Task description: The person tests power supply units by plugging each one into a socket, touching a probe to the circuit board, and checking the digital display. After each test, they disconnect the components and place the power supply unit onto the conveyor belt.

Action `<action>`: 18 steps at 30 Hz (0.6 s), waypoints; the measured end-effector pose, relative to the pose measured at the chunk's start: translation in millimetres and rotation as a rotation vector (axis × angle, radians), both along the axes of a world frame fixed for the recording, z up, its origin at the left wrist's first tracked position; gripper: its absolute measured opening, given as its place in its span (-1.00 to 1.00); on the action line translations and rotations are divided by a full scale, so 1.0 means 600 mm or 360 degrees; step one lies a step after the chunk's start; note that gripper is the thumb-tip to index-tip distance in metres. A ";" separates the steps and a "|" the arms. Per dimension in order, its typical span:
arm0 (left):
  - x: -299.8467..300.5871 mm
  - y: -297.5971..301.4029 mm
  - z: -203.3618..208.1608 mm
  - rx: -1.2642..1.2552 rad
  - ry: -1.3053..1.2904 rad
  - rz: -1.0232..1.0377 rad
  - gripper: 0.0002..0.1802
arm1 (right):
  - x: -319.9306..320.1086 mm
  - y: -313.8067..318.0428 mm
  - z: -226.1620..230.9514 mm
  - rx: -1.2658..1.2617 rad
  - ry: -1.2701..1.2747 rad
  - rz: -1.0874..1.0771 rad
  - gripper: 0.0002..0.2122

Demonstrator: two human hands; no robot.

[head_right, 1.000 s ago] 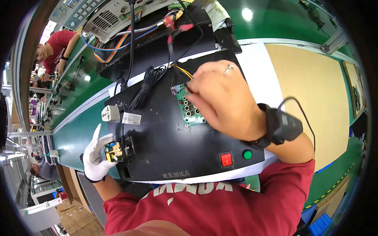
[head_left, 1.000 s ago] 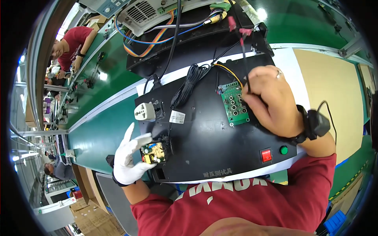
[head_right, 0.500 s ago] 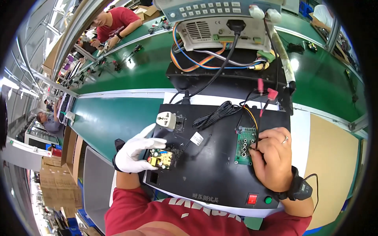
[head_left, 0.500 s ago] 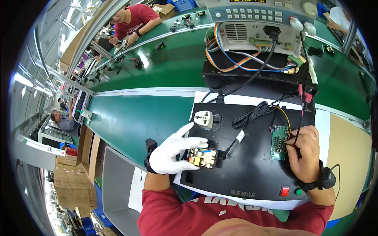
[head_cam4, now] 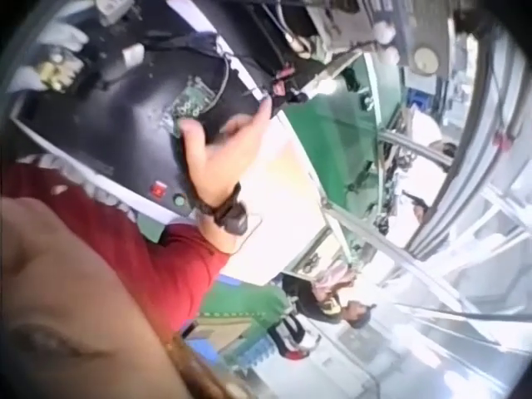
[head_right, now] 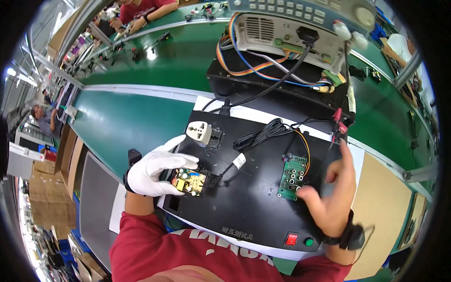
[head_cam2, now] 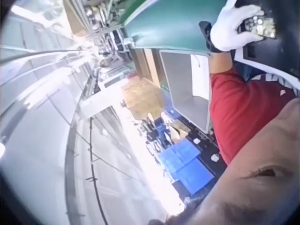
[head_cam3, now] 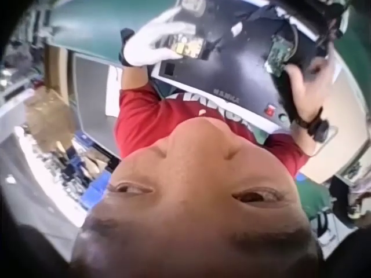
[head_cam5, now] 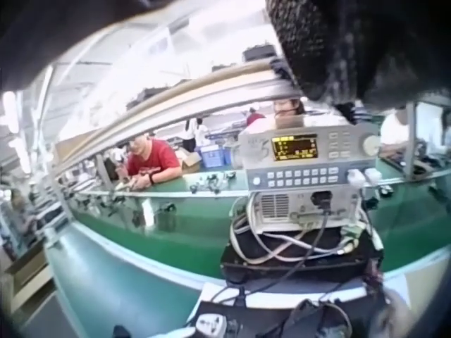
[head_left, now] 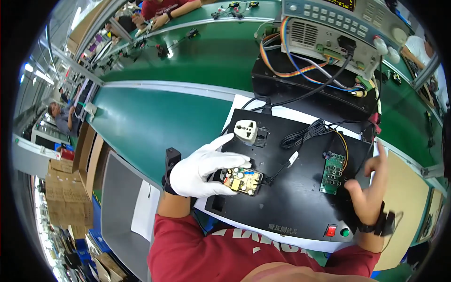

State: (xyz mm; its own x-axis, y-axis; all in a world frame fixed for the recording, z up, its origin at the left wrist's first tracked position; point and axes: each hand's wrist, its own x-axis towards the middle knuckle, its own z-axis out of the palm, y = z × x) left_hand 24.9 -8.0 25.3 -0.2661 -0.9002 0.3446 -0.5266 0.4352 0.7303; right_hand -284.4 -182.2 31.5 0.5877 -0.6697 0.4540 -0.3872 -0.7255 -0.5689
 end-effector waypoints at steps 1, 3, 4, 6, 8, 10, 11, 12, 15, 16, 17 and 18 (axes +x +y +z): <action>0.001 0.002 -0.001 0.0031 -0.0052 0.0022 -0.32 | 0.006 -0.007 -0.004 0.0204 0.0112 -0.0025 -0.35; 0.001 0.008 -0.004 0.0026 -0.0038 0.0071 -0.34 | 0.009 -0.004 -0.010 0.0245 0.0154 0.0084 -0.59; 0.003 0.010 -0.004 0.0052 -0.0048 0.0073 -0.35 | 0.010 0.000 -0.013 0.0246 0.0101 0.0150 -0.64; 0.004 0.012 -0.002 0.0128 -0.0055 0.0064 -0.36 | 0.011 0.007 -0.016 0.0278 0.0100 0.0176 -0.74; 0.005 0.011 0.000 0.0081 -0.0033 0.0029 -0.33 | 0.011 0.011 -0.017 0.0209 0.0172 0.0163 -0.83; 0.004 0.008 0.002 0.0145 -0.0097 0.0048 -0.32 | 0.011 0.009 -0.017 -0.0029 0.0142 0.0269 -0.87; 0.004 0.006 0.003 0.0093 -0.0075 0.0025 -0.32 | 0.011 0.008 -0.018 -0.0061 0.0207 0.0208 -0.87; 0.003 0.006 0.004 0.0110 -0.0096 0.0043 -0.35 | 0.011 0.006 -0.018 -0.0076 0.0135 0.0261 -0.87; 0.000 0.006 0.004 0.0155 -0.0104 0.0076 -0.40 | 0.014 0.002 -0.022 -0.0092 0.0127 0.0321 -0.88; -0.001 0.007 0.003 0.0201 -0.0088 0.0124 -0.42 | 0.016 0.002 -0.023 -0.0093 0.0075 0.0330 -0.92; -0.002 0.008 0.002 0.0168 -0.0101 0.0107 -0.42 | 0.017 0.002 -0.024 -0.0099 0.0043 0.0309 -0.95; -0.003 0.009 0.002 0.0105 -0.0094 0.0144 -0.44 | 0.018 0.003 -0.024 -0.0100 0.0003 0.0350 -0.95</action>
